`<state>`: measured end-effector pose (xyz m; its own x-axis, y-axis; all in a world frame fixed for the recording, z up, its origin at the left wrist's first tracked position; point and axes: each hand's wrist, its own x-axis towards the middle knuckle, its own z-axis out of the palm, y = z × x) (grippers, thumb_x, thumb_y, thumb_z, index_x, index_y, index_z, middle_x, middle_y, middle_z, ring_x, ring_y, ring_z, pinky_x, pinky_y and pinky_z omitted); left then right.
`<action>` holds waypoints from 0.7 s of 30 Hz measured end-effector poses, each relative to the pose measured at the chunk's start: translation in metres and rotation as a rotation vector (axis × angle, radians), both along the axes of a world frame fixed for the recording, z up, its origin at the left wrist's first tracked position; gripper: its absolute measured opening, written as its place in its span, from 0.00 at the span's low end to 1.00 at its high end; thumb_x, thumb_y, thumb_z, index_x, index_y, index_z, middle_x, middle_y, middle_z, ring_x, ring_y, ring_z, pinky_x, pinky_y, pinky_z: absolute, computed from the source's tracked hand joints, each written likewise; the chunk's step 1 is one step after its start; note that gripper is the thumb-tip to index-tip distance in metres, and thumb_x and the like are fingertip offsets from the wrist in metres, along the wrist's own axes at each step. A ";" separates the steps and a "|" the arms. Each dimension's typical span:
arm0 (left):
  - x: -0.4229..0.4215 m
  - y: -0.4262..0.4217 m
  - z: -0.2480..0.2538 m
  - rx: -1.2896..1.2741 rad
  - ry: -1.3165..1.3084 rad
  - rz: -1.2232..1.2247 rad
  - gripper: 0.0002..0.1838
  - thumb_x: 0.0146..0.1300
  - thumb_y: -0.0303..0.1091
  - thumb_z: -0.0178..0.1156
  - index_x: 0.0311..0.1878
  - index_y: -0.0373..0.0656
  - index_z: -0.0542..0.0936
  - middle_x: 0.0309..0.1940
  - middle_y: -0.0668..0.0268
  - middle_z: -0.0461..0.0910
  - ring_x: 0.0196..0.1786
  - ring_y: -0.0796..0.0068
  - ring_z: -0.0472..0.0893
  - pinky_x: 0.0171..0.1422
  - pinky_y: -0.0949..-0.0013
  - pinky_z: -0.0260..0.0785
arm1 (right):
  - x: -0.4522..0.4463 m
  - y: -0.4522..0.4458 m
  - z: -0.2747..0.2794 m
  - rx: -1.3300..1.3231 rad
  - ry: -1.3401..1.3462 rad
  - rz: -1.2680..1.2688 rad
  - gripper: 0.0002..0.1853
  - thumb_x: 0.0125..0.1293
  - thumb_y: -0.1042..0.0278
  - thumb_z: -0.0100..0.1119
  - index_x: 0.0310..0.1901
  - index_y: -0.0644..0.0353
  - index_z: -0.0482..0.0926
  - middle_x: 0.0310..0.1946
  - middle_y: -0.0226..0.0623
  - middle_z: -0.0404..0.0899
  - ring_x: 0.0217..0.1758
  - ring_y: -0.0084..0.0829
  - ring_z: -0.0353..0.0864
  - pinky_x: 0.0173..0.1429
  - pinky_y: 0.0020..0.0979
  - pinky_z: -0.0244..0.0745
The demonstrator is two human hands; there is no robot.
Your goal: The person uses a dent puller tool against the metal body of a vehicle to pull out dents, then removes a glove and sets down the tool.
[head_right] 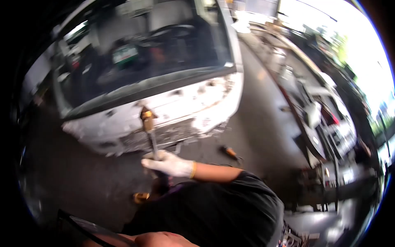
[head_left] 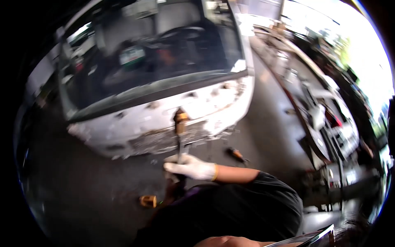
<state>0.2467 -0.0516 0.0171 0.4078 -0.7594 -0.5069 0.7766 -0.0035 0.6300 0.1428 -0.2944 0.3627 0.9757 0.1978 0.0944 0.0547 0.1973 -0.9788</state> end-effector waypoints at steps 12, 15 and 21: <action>-0.096 0.192 -0.090 0.824 -0.949 -0.672 0.26 0.85 0.45 0.55 0.77 0.41 0.73 0.57 0.58 0.84 0.56 0.68 0.83 0.58 0.55 0.78 | -0.068 -0.042 -0.202 0.421 0.391 -0.572 0.16 0.81 0.55 0.66 0.43 0.61 0.89 0.35 0.20 0.83 0.40 0.14 0.77 0.49 0.25 0.75; -0.101 0.228 -0.044 0.848 -0.474 -0.997 0.24 0.84 0.44 0.55 0.75 0.42 0.75 0.54 0.61 0.84 0.54 0.71 0.82 0.57 0.58 0.77 | -0.089 -0.046 -0.230 0.320 0.640 -0.623 0.23 0.78 0.50 0.67 0.28 0.58 0.79 0.23 0.21 0.74 0.30 0.14 0.70 0.37 0.29 0.69; -0.020 0.212 -0.027 0.609 -0.147 -1.559 0.19 0.84 0.41 0.56 0.69 0.43 0.80 0.50 0.66 0.86 0.50 0.76 0.82 0.53 0.64 0.76 | -0.118 -0.014 -0.294 0.130 0.750 -1.040 0.20 0.77 0.53 0.69 0.32 0.61 0.81 0.23 0.19 0.74 0.27 0.17 0.67 0.34 0.30 0.66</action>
